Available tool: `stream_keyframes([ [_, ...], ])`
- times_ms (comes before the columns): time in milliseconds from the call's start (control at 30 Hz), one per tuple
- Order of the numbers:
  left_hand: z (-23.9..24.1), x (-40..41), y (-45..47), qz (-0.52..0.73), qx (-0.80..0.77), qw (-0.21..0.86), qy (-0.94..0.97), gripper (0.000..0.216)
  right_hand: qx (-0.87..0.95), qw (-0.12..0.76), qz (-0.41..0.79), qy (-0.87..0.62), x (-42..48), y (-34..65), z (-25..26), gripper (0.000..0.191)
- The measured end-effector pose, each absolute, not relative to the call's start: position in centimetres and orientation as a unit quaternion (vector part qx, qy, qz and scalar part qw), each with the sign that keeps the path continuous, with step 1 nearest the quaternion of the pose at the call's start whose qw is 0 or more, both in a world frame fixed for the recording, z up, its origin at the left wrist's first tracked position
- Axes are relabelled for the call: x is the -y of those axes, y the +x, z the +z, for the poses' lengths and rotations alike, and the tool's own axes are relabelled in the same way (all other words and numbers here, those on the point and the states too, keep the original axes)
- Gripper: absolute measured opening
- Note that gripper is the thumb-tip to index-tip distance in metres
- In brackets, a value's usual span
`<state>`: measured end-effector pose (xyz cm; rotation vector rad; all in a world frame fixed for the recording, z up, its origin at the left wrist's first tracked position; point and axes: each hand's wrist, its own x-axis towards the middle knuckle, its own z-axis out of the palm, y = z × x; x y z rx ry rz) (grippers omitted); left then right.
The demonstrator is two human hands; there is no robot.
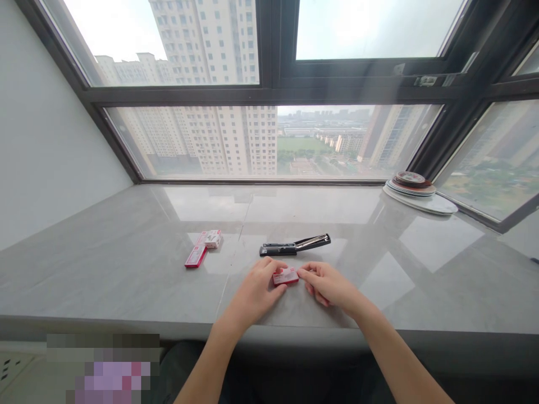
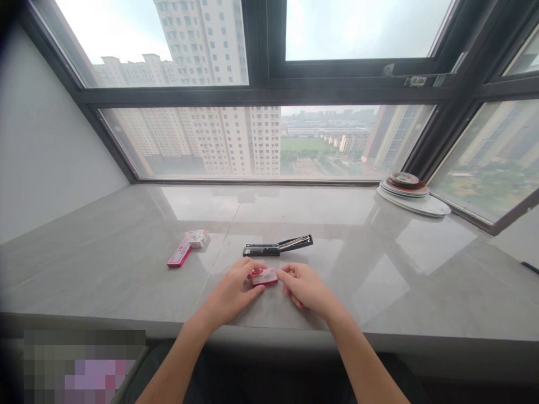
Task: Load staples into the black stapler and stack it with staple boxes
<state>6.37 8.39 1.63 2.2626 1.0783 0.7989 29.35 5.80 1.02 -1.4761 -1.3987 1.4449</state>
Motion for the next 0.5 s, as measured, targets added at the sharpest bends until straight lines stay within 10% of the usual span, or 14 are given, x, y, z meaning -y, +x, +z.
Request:
stream_keyframes([
  [500,0.9,-9.5,5.2,0.283,-0.424,0.254,0.822,0.023,0.540,0.254,0.534,-0.599,-7.5,31.2,0.9,0.036],
])
